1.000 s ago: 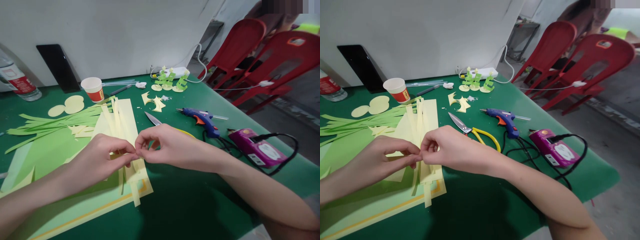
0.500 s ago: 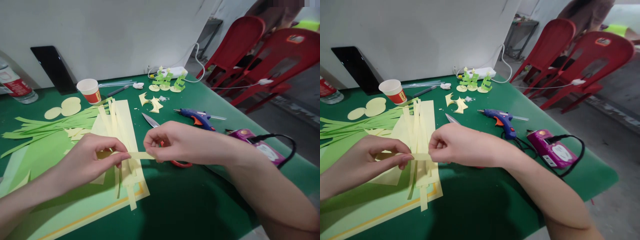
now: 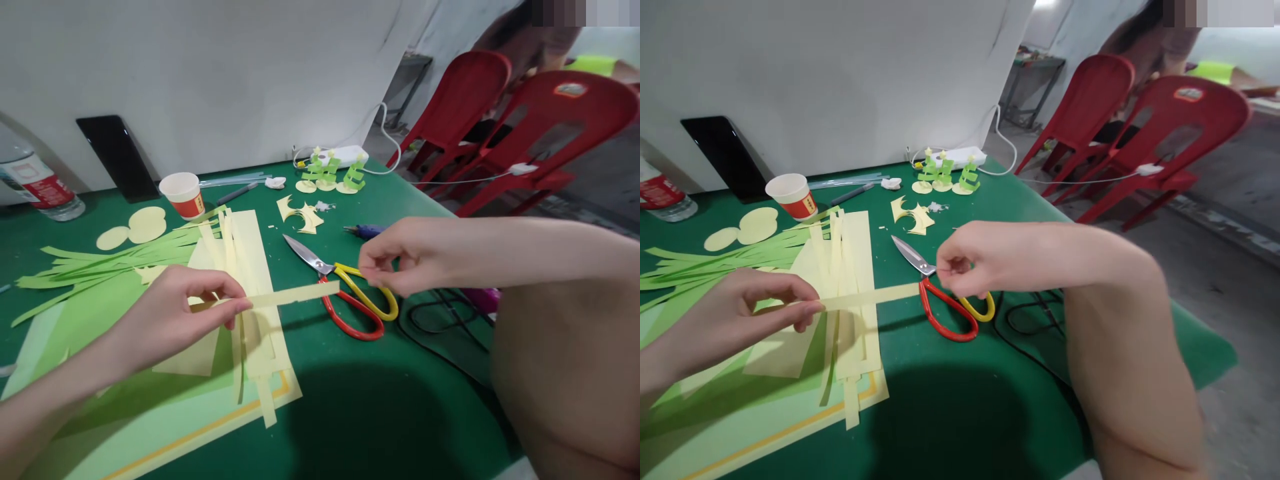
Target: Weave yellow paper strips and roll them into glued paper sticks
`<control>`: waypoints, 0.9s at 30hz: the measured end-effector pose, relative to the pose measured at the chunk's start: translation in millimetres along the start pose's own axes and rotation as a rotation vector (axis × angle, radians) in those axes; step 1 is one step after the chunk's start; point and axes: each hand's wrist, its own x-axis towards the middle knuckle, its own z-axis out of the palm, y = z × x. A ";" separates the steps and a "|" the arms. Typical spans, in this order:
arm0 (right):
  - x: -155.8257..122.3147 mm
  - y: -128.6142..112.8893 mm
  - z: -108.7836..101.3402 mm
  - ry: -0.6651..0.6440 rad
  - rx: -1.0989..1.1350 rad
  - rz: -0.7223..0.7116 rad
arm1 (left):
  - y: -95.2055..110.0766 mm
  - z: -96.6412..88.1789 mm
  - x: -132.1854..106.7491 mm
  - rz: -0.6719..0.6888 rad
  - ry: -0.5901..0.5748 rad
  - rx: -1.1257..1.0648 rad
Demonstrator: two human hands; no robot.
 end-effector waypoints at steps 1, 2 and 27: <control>-0.7 -2.7 0.5 0.073 -0.006 0.005 | -0.6 -0.9 -0.3 0.012 0.011 0.008; -0.2 -7.7 2.3 0.166 0.011 -0.005 | -1.1 -1.4 -0.7 0.026 0.018 0.013; 43.7 -56.2 54.9 0.194 0.522 -0.243 | -8.1 9.3 -4.9 0.158 -0.035 0.117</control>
